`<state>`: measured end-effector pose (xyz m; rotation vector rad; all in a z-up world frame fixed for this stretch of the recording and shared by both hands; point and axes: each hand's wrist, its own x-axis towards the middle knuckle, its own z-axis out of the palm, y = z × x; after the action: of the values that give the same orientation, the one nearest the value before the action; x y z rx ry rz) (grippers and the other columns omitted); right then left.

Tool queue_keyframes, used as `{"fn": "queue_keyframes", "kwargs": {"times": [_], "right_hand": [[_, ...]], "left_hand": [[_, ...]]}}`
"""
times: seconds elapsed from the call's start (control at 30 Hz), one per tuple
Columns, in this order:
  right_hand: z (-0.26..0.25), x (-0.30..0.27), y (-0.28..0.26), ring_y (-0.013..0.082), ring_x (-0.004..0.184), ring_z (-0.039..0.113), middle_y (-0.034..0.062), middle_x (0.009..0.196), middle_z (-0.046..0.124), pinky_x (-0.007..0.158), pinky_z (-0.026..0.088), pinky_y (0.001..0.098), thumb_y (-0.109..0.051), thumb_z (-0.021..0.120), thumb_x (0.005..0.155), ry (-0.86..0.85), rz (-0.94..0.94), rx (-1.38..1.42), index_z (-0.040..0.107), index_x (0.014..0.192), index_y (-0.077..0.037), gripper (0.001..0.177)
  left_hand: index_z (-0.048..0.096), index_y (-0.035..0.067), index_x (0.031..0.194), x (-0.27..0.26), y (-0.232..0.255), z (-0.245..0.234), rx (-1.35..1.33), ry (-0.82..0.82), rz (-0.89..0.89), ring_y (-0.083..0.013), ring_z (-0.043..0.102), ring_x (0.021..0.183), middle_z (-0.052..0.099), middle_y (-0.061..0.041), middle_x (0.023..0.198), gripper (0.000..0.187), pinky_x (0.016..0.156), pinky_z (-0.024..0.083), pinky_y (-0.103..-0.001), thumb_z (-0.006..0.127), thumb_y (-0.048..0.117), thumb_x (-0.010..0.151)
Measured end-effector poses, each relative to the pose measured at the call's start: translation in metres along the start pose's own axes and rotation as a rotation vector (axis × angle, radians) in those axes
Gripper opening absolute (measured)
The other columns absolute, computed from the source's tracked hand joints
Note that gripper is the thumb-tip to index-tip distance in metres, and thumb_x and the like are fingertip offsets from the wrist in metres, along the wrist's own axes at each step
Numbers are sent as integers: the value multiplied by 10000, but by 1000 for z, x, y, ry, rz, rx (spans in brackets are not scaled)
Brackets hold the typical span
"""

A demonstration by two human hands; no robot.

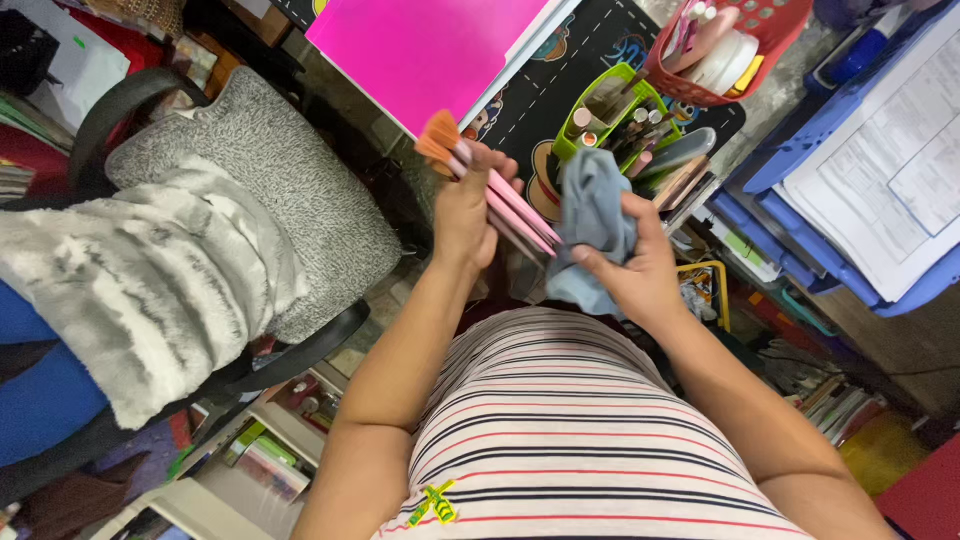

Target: The person wipes a pink folder, a red plastic basket, and several small cosmetic items with a blue cloth. They then place the items into the basket and a green organizer, arranging them on a cluttered desk.

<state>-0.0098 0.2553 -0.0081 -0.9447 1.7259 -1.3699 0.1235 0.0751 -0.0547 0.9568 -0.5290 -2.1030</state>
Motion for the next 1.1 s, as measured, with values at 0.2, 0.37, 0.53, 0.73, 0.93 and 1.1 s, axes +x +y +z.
{"fn": "queue_keyframes", "kwargs": {"times": [0.2, 0.37, 0.53, 0.73, 0.93, 1.1], "right_hand": [[35, 28, 10, 181, 1253, 529, 96, 1335, 551, 1098, 418, 353, -53, 844, 817, -27, -121, 61, 404, 1409, -52, 738], [45, 32, 27, 135, 1233, 573, 61, 1332, 587, 1106, 474, 337, -18, 747, 950, -45, -2, 504, 412, 1415, -92, 579], [31, 15, 30, 126, 1222, 557, 61, 1282, 569, 1087, 452, 313, -2, 742, 918, -137, 52, 301, 433, 1389, -79, 569], [4, 5, 33, 226, 1217, 628, 126, 1286, 641, 1051, 485, 356, -27, 774, 863, -85, 30, -217, 523, 1357, -85, 557], [25, 35, 54, 487, 1356, 437, 251, 1546, 448, 1111, 371, 596, -56, 725, 803, -127, -407, -909, 559, 1438, -132, 661], [41, 39, 54, 464, 1368, 379, 191, 1560, 449, 1080, 301, 633, -165, 728, 793, -112, -425, -1019, 636, 1372, -215, 588]], "left_hand": [[589, -22, 1245, -13, -14, 11, 21, -95, 77, -208, 620, 981, 635, -109, 1076, 378, 885, 530, -377, 713, 278, 1052], [544, -43, 1330, -31, -4, 22, -22, -175, 113, -227, 675, 1142, 676, -150, 1217, 360, 1014, 550, -394, 660, 99, 1020], [553, -26, 1344, -39, 5, 28, -11, -156, 179, -277, 697, 1110, 683, -190, 1224, 357, 995, 571, -415, 651, 71, 1015], [549, -41, 1365, -45, 12, 20, 197, -209, 358, -315, 699, 1174, 683, -206, 1269, 335, 1053, 573, -445, 644, 55, 1058], [489, -35, 1426, -42, -7, 17, 179, -231, 343, -326, 666, 1254, 653, -205, 1344, 405, 1102, 545, -449, 622, 44, 1051], [462, -23, 1447, -33, -15, 3, 109, -175, 287, -343, 669, 1216, 649, -220, 1325, 455, 1055, 559, -460, 617, 27, 1022]]}}
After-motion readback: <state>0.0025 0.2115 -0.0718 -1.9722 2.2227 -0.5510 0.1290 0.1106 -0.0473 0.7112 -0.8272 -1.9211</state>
